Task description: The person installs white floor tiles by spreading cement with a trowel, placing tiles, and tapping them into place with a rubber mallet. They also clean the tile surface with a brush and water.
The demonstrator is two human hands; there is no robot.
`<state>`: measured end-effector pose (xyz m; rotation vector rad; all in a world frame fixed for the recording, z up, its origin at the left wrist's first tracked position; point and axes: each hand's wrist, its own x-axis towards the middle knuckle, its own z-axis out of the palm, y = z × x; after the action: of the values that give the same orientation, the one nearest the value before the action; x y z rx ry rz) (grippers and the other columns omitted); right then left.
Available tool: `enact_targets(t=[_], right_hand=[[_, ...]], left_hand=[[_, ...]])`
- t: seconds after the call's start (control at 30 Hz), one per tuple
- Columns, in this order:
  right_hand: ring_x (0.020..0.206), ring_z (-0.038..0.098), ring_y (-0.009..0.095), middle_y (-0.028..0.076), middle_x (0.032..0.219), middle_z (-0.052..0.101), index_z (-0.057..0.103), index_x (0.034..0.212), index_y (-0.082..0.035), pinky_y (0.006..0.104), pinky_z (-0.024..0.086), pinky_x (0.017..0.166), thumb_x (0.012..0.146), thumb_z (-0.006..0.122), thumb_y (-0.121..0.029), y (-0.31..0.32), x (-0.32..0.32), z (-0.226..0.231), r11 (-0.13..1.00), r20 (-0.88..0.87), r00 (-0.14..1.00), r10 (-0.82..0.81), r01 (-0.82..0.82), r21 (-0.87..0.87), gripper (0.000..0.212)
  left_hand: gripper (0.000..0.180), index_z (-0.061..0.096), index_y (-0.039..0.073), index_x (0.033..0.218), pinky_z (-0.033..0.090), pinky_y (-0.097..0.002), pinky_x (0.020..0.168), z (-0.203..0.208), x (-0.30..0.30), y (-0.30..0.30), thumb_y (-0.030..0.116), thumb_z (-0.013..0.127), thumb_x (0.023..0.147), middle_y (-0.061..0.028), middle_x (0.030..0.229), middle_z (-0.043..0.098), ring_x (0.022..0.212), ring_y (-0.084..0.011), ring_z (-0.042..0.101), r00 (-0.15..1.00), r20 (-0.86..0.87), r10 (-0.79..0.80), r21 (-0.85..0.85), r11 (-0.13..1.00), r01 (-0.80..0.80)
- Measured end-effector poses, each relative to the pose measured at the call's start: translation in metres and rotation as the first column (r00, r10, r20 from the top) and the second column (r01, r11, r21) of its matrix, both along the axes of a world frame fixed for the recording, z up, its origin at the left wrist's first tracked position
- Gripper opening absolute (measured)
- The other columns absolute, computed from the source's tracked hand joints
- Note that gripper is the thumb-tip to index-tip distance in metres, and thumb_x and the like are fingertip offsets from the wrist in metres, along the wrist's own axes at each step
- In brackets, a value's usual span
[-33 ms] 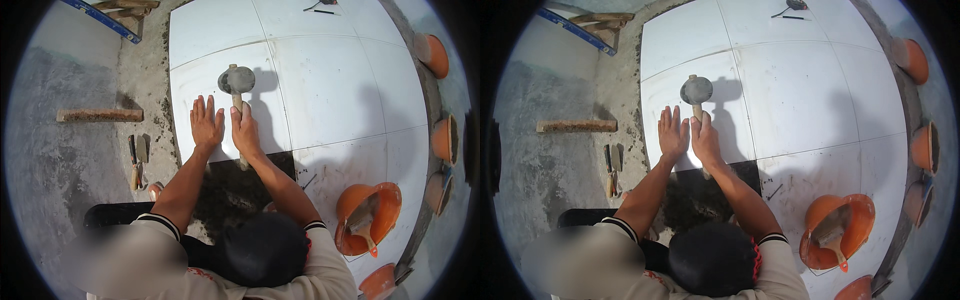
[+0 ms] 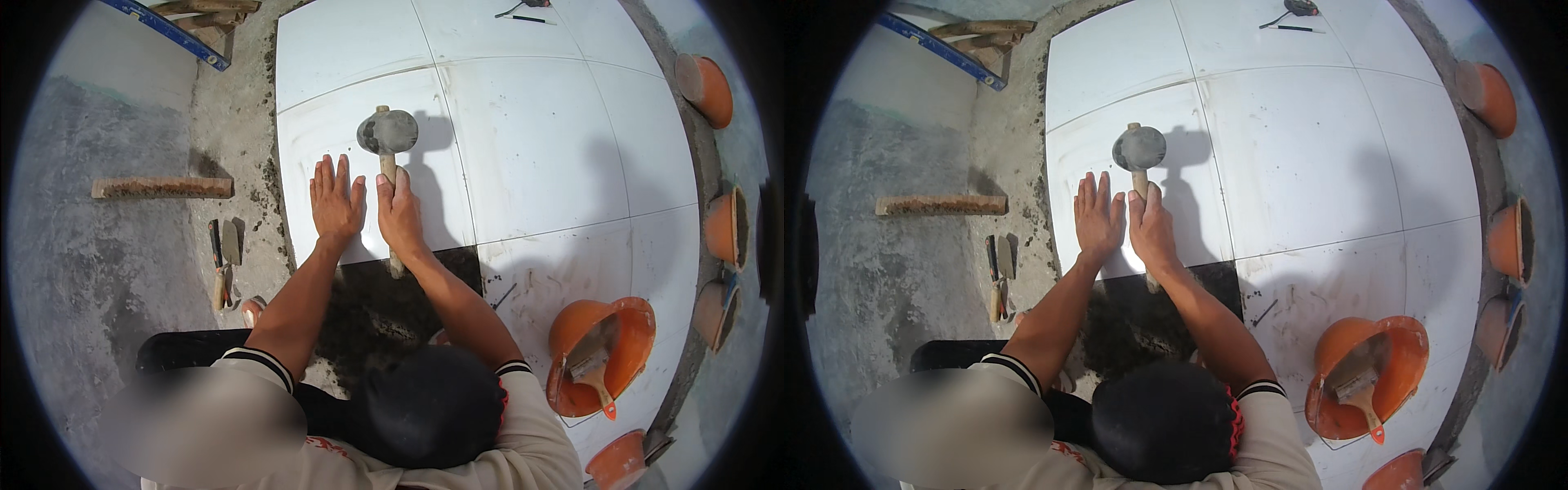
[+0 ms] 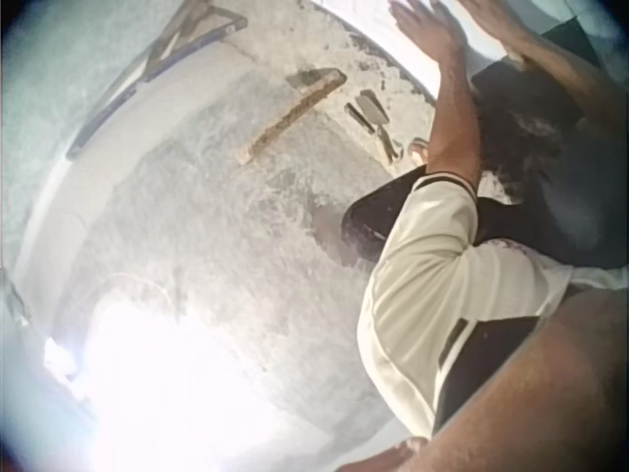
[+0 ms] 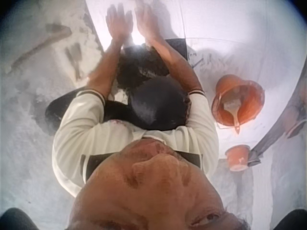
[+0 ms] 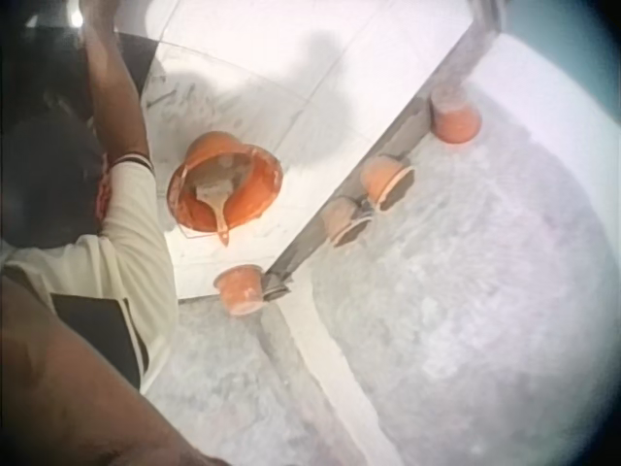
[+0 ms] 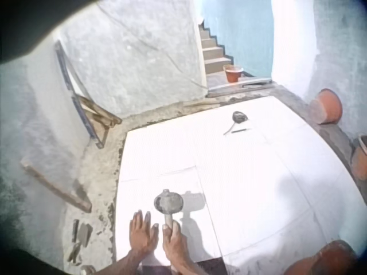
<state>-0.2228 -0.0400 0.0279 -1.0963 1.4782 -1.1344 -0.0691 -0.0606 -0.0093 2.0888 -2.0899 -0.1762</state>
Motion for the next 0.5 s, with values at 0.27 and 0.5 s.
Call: enact_targets(t=[0.27, 0.5], right_hand=[[0.093, 0.064, 0.059, 0.035, 0.094, 0.068, 0.051, 0.133, 0.003, 0.0607, 0.049, 0.076, 0.111, 0.052, -0.033, 0.040, -0.023, 0.016, 0.997, 0.019, 0.998, 0.066, -0.067, 0.047, 0.043], [0.065, 0.053, 0.014, 0.005, 0.077, 0.057, 0.056, 0.131, -0.002, 0.0307, 0.041, 0.057, 0.111, 0.052, -0.022, 0.177, -0.067, 0.031, 0.994, 0.222, 0.975, -0.033, 0.009, 0.108, 0.029]], left_hand=[[0.068, 0.037, 0.018, 0.166, 0.013, -0.0497, 0.132, -0.006, 0.005, -0.002, 0.055, 0.042, 0.110, -0.0181, 0.174, 0.024, 0.162, -0.0352, 0.019, 1.000, 0.021, -0.006, -0.027, 1.000, 0.007], [0.064, 0.048, 0.010, 0.159, 0.018, -0.0531, 0.129, -0.016, 0.005, -0.005, 0.051, 0.045, 0.109, -0.0272, 0.169, 0.031, 0.159, -0.0417, 0.025, 1.000, -0.002, -0.031, -0.131, 0.991, 0.030]])
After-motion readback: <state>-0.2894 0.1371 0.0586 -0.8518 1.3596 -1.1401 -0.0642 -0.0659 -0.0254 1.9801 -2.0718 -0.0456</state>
